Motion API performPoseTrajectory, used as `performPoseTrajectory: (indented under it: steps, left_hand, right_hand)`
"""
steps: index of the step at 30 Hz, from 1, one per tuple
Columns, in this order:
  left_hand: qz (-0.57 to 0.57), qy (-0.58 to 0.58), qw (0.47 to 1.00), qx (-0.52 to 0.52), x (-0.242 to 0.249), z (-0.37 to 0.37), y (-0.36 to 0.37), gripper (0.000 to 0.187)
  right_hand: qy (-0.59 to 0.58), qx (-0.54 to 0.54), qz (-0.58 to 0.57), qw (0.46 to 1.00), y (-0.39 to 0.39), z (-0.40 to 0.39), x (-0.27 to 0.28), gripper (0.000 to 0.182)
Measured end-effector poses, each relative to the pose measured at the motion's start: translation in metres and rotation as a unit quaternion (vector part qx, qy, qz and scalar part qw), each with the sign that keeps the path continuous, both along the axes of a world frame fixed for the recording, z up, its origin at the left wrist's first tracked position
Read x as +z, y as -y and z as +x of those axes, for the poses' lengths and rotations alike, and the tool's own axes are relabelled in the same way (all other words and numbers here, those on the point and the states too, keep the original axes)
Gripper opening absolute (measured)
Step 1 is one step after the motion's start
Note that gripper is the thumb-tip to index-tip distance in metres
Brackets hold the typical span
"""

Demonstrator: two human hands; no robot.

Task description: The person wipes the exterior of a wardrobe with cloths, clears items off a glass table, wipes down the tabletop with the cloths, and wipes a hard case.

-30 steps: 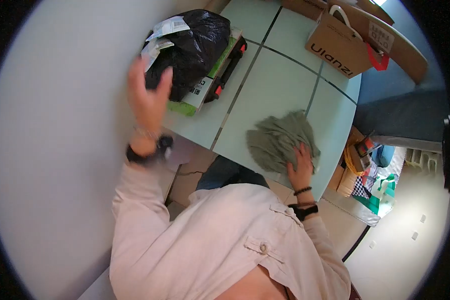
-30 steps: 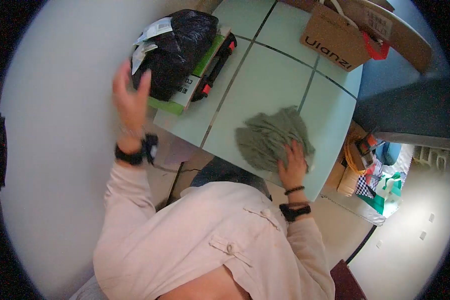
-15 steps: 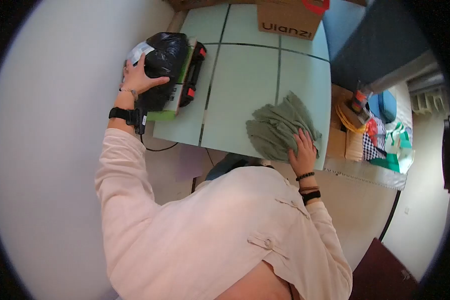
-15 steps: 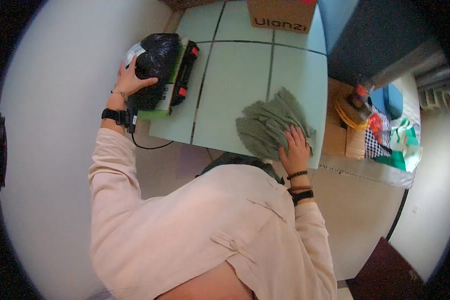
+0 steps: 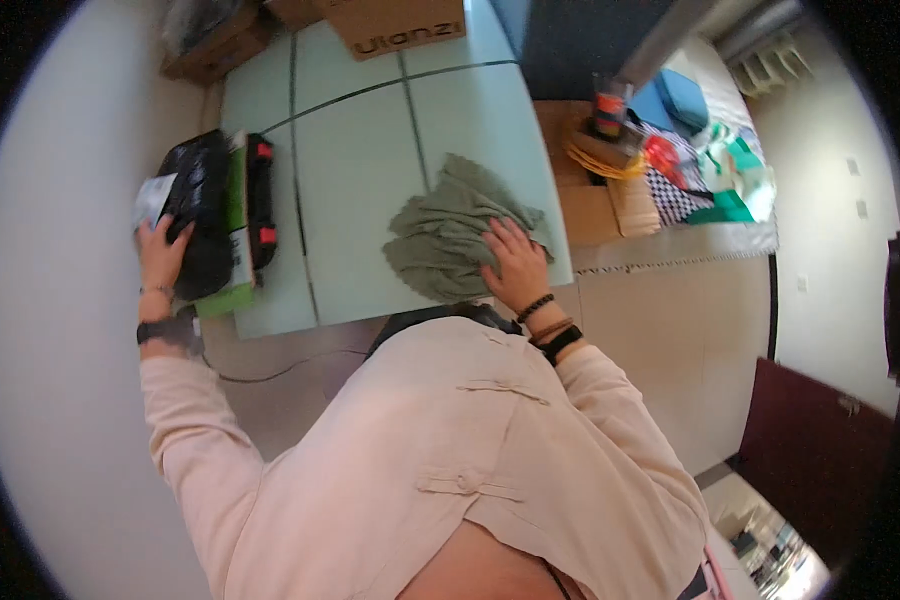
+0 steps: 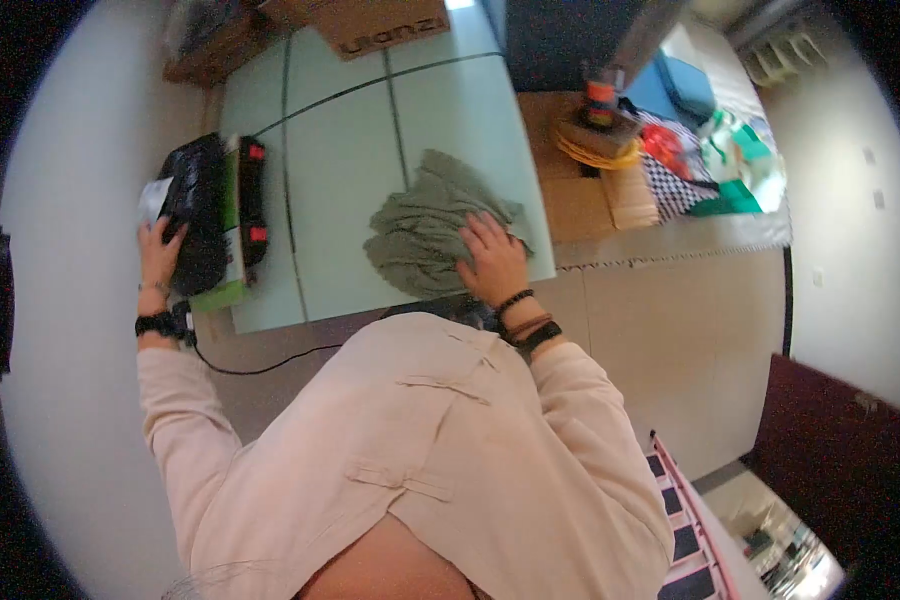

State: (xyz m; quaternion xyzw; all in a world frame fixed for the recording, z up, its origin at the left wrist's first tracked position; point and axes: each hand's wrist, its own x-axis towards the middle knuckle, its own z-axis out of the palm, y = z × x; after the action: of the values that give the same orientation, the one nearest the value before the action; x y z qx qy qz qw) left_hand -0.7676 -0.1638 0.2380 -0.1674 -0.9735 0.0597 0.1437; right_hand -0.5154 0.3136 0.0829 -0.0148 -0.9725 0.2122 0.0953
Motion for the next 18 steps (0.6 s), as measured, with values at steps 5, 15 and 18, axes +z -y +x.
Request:
performPoseTrajectory:
  steps: [5,15,18]
  left_hand:
    - [0.049,-0.058,0.997,0.004,-0.005,0.001,0.002,0.029]
    - [0.236,-0.238,0.938,-0.088,0.008,0.011,-0.088,0.015]
    - [0.219,-0.221,0.933,-0.181,-0.013,0.015,-0.166,0.014]
  right_hand:
    - [-0.024,0.014,0.002,1.000,-0.001,0.001,-0.003,0.046]
    - [0.005,0.011,0.005,1.000,0.001,0.000,-0.001,0.046]
    - [-0.002,0.006,0.000,1.000,0.002,0.000,-0.002,0.046]
